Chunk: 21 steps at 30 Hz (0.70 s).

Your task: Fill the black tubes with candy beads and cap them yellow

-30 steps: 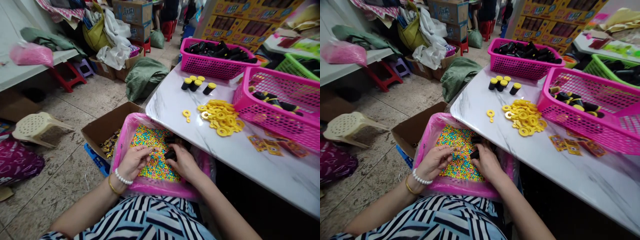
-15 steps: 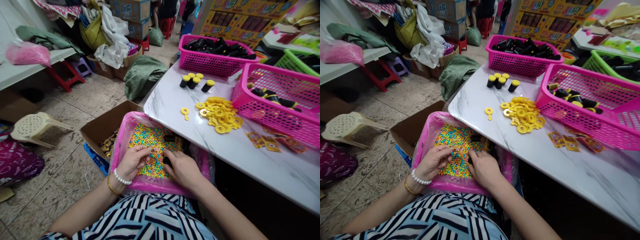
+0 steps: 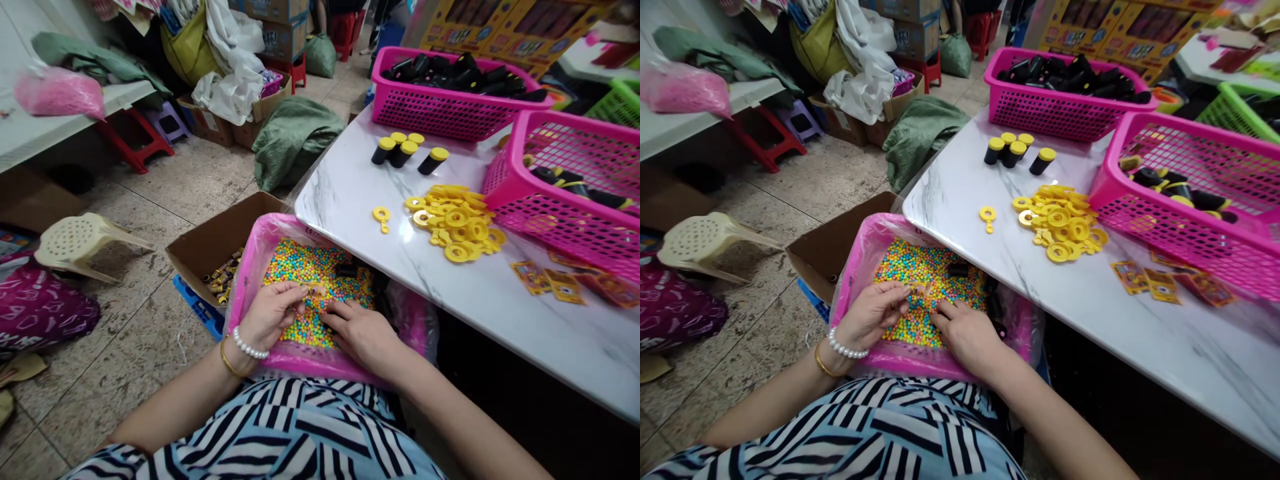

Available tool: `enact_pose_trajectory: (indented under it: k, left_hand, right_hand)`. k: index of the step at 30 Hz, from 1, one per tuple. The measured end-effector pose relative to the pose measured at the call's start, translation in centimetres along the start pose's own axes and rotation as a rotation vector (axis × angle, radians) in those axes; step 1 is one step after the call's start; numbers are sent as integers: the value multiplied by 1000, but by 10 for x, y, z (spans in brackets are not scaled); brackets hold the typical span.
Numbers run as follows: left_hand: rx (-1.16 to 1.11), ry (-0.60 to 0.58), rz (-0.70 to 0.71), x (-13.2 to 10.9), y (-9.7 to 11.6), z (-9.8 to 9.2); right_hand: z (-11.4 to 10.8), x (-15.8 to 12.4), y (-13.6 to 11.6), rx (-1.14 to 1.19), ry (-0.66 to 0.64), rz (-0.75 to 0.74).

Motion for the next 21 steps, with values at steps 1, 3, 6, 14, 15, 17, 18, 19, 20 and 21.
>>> enact_pose_trajectory:
  k: [1, 3, 6, 14, 15, 17, 18, 19, 20, 21]
  left_hand:
    - [2, 1, -4, 0, -1, 0]
    - [7, 5, -17, 0, -2, 0]
    - [16, 7, -39, 0, -5, 0]
    - [-22, -6, -20, 1, -4, -1]
    - [-22, -7, -32, 0, -5, -1]
    - [-20, -22, -54, 0, -7, 0]
    - [-18, -35, -61, 0, -7, 2]
    - [-15, -49, -65, 0, -8, 4]
    - [-13, -62, -67, 0, -8, 5]
    - [-10, -71, -70, 0, -8, 7]
  right_hand:
    - [2, 2, 0, -48, -1, 32]
    - [2, 6, 1, -112, 17, 83]
    - [5, 12, -6, -75, -23, -1]
    - [-18, -3, 7, 566, 205, -145]
    - [-21, -8, 15, 665, 258, -127]
    - [-21, -17, 28, 806, 302, -71]
    - [-19, -20, 32, 847, 301, -42]
    - [-16, -22, 34, 871, 297, -20]
    - [-14, -24, 35, 877, 293, -6]
    - [-13, -25, 36, 866, 296, 1]
Point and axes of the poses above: each hand's wrist, its own x-axis towards the middle knuckle, its own z-axis out of the palm, y = z × x, the point moved 9 cm from there along x, towards the middle knuckle, and after that the axes turned 8 degrees about -y, right-handed, at the moved point
